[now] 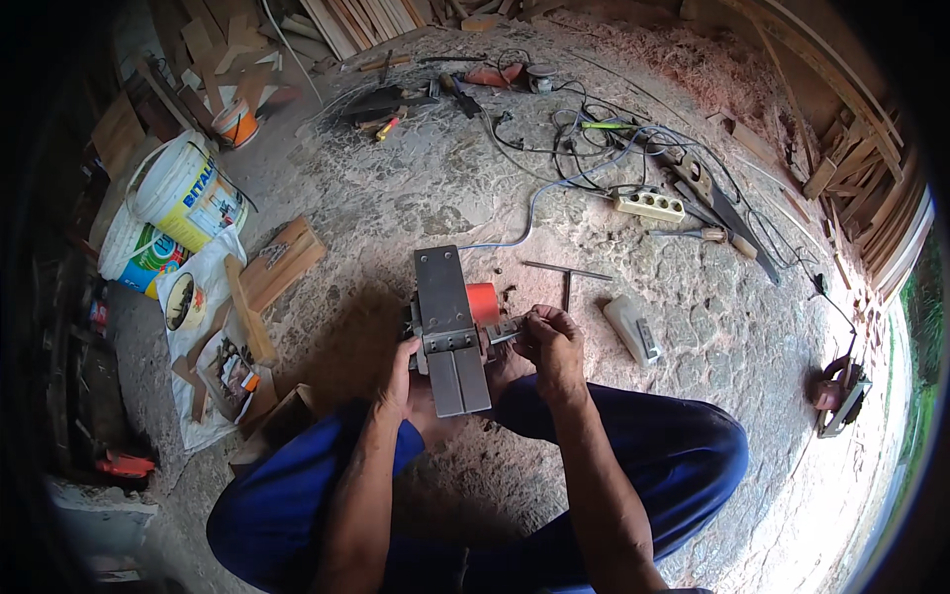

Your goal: The person uses a T-handle tool to adjust parts on a power planer while sitting on a workshop floor. They handle the planer with both hands and turn the tool to tighten or loosen components.

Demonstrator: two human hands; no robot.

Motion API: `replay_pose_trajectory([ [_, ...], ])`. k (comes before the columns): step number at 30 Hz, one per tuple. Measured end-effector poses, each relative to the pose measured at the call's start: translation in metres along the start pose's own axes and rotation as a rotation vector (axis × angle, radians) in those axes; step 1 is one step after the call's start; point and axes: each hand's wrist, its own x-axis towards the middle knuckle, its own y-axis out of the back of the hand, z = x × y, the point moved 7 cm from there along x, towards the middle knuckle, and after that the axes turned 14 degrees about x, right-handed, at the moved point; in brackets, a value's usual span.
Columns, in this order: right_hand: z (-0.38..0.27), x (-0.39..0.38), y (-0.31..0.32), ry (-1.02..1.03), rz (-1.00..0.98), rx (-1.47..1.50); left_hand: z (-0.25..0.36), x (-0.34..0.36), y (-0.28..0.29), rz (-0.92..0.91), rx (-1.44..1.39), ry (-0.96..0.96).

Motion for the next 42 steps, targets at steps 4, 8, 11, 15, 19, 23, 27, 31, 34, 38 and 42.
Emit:
replay_pose_trajectory([
  [4, -0.009, -0.005, 0.012, 0.001, 0.030, -0.070, 0.022, -0.004, -0.024, -0.006, 0.292, -0.121],
  [8, -0.003, -0.017, -0.002, 0.001, 0.014, -0.107, 0.014, -0.015, 0.005, 0.255, 0.410, -0.178],
  [11, -0.003, -0.014, -0.003, 0.021, 0.006, -0.086, 0.014, -0.018, 0.001, 0.361, 0.421, -0.264],
  [15, 0.001, -0.018, -0.005, 0.016, 0.001, -0.141, 0.036, -0.038, -0.024, 0.453, 0.270, -0.412],
  [19, 0.005, -0.019, 0.001, 0.031, 0.024, -0.204, 0.025, -0.037, -0.009, 0.462, 0.344, -0.532],
  [23, 0.009, -0.018, 0.000, 0.052, 0.007, -0.210, 0.029, -0.043, -0.014, 0.440, 0.288, -0.536],
  [27, 0.015, -0.017, -0.004, 0.058, -0.026, -0.223, 0.038, -0.047, -0.020, 0.425, 0.247, -0.536],
  [31, 0.023, -0.024, -0.014, 0.019, -0.099, -0.185, 0.041, -0.048, -0.020, 0.436, 0.229, -0.526],
  [34, 0.023, -0.030, -0.020, -0.021, -0.108, -0.196, 0.039, -0.047, -0.017, 0.457, 0.230, -0.502],
  [38, 0.025, -0.031, -0.018, -0.041, -0.066, -0.360, 0.032, -0.042, -0.012, 0.479, 0.239, -0.487],
  [42, 0.031, -0.031, -0.026, 0.049, -0.131, -0.258, 0.032, -0.042, -0.011, 0.478, 0.292, -0.536],
])
